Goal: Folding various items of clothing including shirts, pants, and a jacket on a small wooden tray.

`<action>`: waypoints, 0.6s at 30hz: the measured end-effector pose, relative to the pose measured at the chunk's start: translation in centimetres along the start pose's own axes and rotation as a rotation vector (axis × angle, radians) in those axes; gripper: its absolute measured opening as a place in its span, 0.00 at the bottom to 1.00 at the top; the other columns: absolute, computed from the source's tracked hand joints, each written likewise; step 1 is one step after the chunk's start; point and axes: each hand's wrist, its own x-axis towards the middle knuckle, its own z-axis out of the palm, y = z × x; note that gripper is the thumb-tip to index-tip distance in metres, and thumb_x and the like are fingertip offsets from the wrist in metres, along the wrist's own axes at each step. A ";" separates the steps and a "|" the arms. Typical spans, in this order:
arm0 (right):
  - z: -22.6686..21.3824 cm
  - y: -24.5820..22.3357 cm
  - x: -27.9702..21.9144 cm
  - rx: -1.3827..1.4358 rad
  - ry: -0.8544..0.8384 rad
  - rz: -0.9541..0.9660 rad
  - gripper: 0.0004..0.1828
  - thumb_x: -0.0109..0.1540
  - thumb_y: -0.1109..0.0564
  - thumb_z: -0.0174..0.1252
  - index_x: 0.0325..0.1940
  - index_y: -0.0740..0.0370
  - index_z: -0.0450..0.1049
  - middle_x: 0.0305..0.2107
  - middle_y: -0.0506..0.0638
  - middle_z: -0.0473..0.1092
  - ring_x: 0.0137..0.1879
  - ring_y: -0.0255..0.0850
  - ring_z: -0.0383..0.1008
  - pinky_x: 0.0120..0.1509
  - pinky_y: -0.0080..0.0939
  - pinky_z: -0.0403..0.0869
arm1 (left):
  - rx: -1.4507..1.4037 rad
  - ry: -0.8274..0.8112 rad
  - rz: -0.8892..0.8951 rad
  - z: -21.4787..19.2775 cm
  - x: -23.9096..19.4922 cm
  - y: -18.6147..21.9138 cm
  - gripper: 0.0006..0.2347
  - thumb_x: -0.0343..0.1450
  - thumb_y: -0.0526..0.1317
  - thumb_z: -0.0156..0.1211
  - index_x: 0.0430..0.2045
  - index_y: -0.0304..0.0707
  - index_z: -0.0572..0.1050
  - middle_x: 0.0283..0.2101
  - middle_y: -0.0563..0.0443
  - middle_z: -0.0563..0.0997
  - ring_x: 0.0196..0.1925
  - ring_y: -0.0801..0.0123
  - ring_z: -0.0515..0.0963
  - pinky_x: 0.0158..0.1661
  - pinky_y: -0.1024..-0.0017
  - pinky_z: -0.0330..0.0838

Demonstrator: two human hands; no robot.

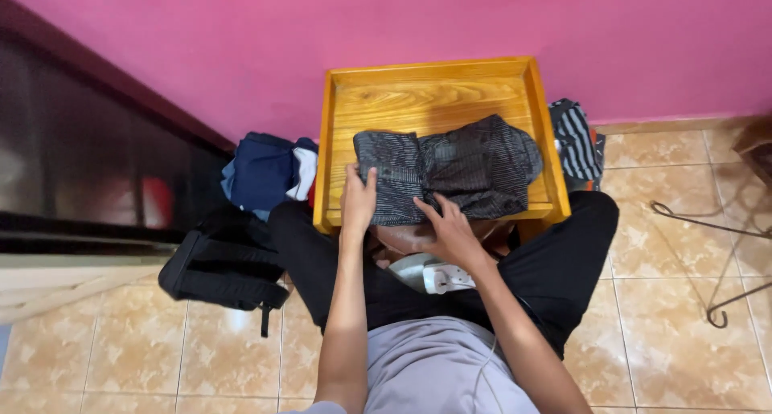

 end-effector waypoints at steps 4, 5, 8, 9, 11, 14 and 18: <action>-1.3 -1.4 -1.1 0.483 0.059 0.095 0.43 0.57 0.49 0.69 0.73 0.56 0.59 0.64 0.73 0.57 0.72 0.70 0.57 0.71 0.66 0.62 | -0.128 -0.248 0.462 2.3 -4.8 8.1 0.22 0.80 0.50 0.46 0.56 0.24 0.68 0.64 0.20 0.68 0.67 0.31 0.68 0.62 0.48 0.66; -1.5 -1.8 -0.8 0.751 0.127 0.132 0.39 0.57 0.48 0.68 0.66 0.73 0.65 0.58 0.79 0.64 0.68 0.75 0.61 0.71 0.68 0.62 | -0.197 -0.352 0.651 3.6 -5.5 9.8 0.20 0.80 0.47 0.48 0.51 0.19 0.71 0.66 0.20 0.66 0.66 0.28 0.67 0.61 0.48 0.68; 4.0 8.0 1.7 1.577 0.273 0.421 0.23 0.69 0.46 0.51 0.64 0.60 0.72 0.61 0.56 0.69 0.73 0.55 0.64 0.79 0.63 0.56 | -0.082 -0.447 0.950 9.7 -5.0 8.3 0.17 0.80 0.44 0.48 0.64 0.39 0.67 0.64 0.40 0.72 0.63 0.48 0.75 0.61 0.58 0.65; 4.4 9.8 1.2 1.577 0.284 0.418 0.23 0.69 0.46 0.51 0.64 0.60 0.72 0.61 0.56 0.69 0.73 0.55 0.64 0.79 0.63 0.56 | -0.082 -0.452 0.959 10.3 -5.0 7.6 0.17 0.80 0.44 0.48 0.64 0.39 0.67 0.64 0.40 0.72 0.63 0.48 0.75 0.61 0.58 0.65; 4.8 13.5 0.5 1.960 0.116 0.497 0.16 0.68 0.47 0.50 0.56 0.53 0.73 0.53 0.55 0.73 0.67 0.59 0.70 0.73 0.64 0.62 | 0.284 -0.277 0.998 11.7 -4.7 6.5 0.21 0.76 0.46 0.55 0.64 0.42 0.66 0.67 0.42 0.67 0.68 0.47 0.65 0.57 0.53 0.68; -5.9 5.0 -2.6 1.705 0.036 0.647 0.33 0.69 0.38 0.48 0.73 0.59 0.66 0.61 0.65 0.70 0.71 0.58 0.66 0.76 0.62 0.59 | 0.478 -0.336 1.004 14.2 -4.1 1.5 0.35 0.63 0.51 0.68 0.66 0.37 0.64 0.72 0.32 0.62 0.75 0.39 0.57 0.70 0.42 0.49; -7.6 9.1 -3.1 1.116 -0.172 0.831 0.42 0.63 0.30 0.45 0.58 0.69 0.81 0.50 0.64 0.81 0.58 0.52 0.81 0.63 0.44 0.71 | 0.596 -0.183 1.109 14.7 -3.5 0.1 0.41 0.56 0.46 0.76 0.66 0.37 0.63 0.74 0.36 0.59 0.76 0.46 0.55 0.72 0.47 0.44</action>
